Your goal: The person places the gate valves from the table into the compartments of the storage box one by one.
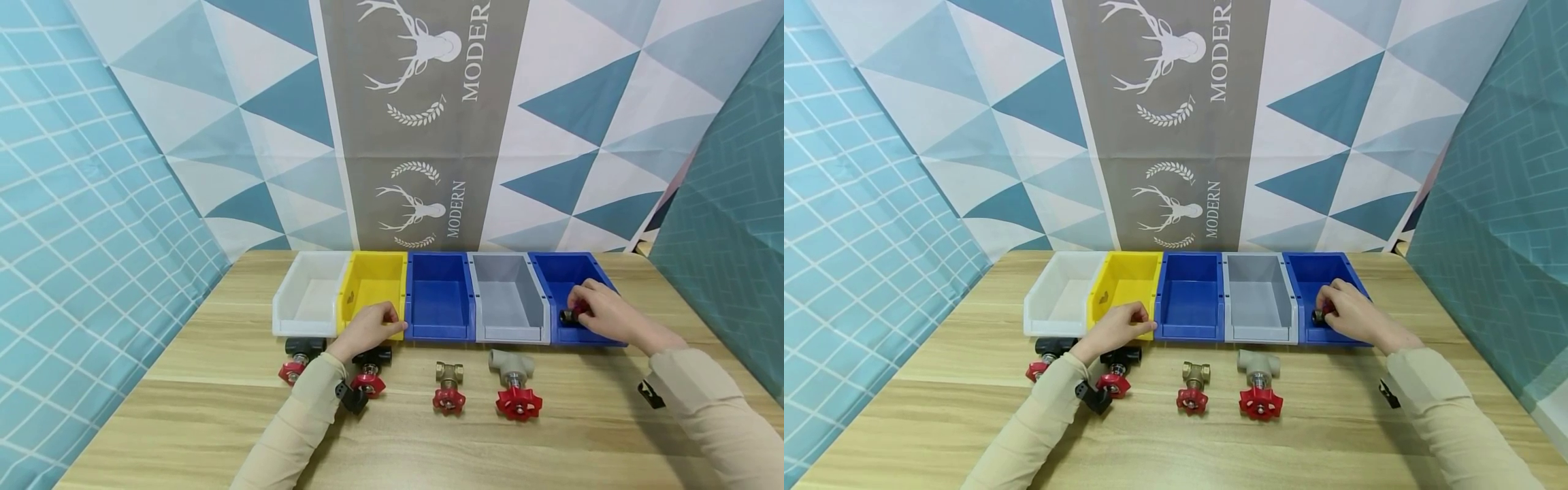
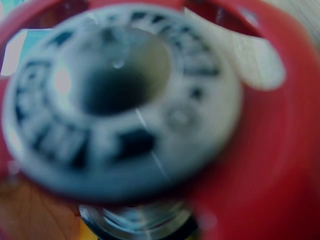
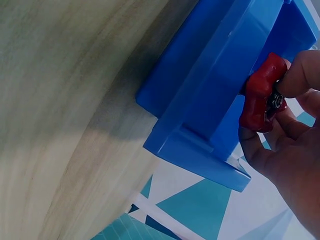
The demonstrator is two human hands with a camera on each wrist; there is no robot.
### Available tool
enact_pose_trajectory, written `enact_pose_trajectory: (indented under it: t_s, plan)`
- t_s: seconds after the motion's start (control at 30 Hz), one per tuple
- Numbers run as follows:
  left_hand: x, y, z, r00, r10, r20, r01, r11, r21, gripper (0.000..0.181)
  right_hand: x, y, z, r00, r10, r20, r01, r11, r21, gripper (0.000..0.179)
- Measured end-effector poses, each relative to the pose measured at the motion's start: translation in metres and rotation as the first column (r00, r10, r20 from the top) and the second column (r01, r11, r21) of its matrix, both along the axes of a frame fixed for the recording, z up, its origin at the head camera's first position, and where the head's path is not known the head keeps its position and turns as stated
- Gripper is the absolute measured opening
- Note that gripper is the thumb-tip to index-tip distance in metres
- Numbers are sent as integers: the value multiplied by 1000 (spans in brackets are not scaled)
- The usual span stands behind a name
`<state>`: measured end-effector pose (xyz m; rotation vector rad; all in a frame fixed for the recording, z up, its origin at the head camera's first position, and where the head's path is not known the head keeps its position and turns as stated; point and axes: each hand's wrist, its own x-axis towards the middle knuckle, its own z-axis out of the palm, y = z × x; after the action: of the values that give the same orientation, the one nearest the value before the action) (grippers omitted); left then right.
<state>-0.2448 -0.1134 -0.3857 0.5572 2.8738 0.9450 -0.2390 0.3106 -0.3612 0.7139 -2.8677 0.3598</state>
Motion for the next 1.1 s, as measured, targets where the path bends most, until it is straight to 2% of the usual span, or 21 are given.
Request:
enact_pose_trajectory:
  t_s: [0.43, 0.87, 1.1]
  plan:
    - [-2, 0, 0, 1000, 0, 1, 0, 1000, -3, 23, -7, -1, -3, 1000, -19, -13, 19, 1000, -3, 15]
    - [-1, 0, 1, 1000, 1, 0, -1, 1000, -4, 23, -6, -4, -6, 996, -57, 71, 57, 998, -1, 13]
    - [0, -1, 1, 1000, -8, -8, 8, 1000, 2, 23, -6, -4, -9, 998, -34, 60, 34, 999, 2, 13]
